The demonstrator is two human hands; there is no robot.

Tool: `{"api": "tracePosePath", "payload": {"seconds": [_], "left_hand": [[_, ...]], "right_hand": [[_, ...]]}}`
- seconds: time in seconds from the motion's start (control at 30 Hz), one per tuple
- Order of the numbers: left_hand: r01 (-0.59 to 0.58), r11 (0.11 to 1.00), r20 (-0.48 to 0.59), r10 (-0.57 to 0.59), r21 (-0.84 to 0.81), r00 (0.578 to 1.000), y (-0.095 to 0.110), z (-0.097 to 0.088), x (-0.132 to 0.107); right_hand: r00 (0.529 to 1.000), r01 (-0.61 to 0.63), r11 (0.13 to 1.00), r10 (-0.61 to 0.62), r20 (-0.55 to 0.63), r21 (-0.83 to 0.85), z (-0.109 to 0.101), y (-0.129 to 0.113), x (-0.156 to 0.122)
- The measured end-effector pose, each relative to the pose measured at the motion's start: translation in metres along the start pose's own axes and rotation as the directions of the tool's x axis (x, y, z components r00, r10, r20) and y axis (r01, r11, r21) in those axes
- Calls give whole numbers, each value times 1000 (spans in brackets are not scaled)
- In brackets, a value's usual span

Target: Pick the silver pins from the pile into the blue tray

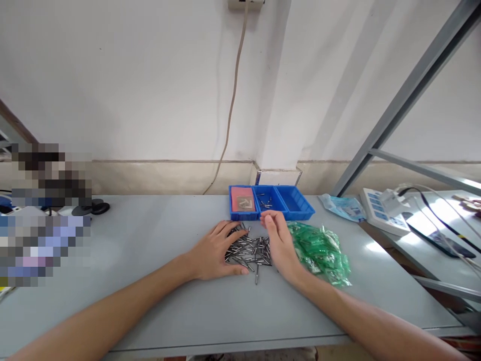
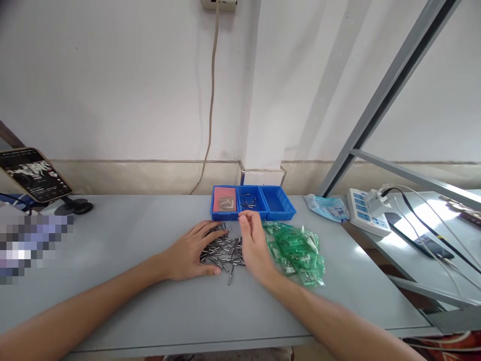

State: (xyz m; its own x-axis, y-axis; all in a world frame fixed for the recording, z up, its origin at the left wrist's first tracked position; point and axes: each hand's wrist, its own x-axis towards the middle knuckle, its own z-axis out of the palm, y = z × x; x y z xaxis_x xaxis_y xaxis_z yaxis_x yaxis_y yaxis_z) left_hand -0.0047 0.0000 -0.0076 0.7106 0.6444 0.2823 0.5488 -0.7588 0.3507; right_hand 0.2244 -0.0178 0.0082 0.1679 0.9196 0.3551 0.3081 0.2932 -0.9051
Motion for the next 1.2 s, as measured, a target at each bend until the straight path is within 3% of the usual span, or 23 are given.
{"api": "tracePosePath", "payload": {"seconds": [0.17,0.3,0.47,0.6,0.73,1.07,1.2], "left_hand": [[-7,1000,-1,7,20,1000,2,-1,1],[-9,999,17,8,42,1000,3,-2,2],[25,999,57,-26,26,998,5,-2,1],[21,1000,74,-20,-7,997,8,2,0],[39,999,65,-37,-23,997,12,7,-1],[103,995,-51,-103,3,993,18,21,-1],[144,990,-31,-144,0,989,20,20,-1]], "right_hand": [[996,44,986,-29,89,-163,4,0,-21],[989,-9,978,39,146,-206,6,5,-24],[978,-77,994,91,189,-81,7,4,-22],[982,-114,993,109,157,22,9,4,-19],[988,-110,994,108,107,17,9,6,-19],[983,-131,990,123,134,49,10,15,-16],[980,-157,984,146,132,79,10,15,-14]]}}
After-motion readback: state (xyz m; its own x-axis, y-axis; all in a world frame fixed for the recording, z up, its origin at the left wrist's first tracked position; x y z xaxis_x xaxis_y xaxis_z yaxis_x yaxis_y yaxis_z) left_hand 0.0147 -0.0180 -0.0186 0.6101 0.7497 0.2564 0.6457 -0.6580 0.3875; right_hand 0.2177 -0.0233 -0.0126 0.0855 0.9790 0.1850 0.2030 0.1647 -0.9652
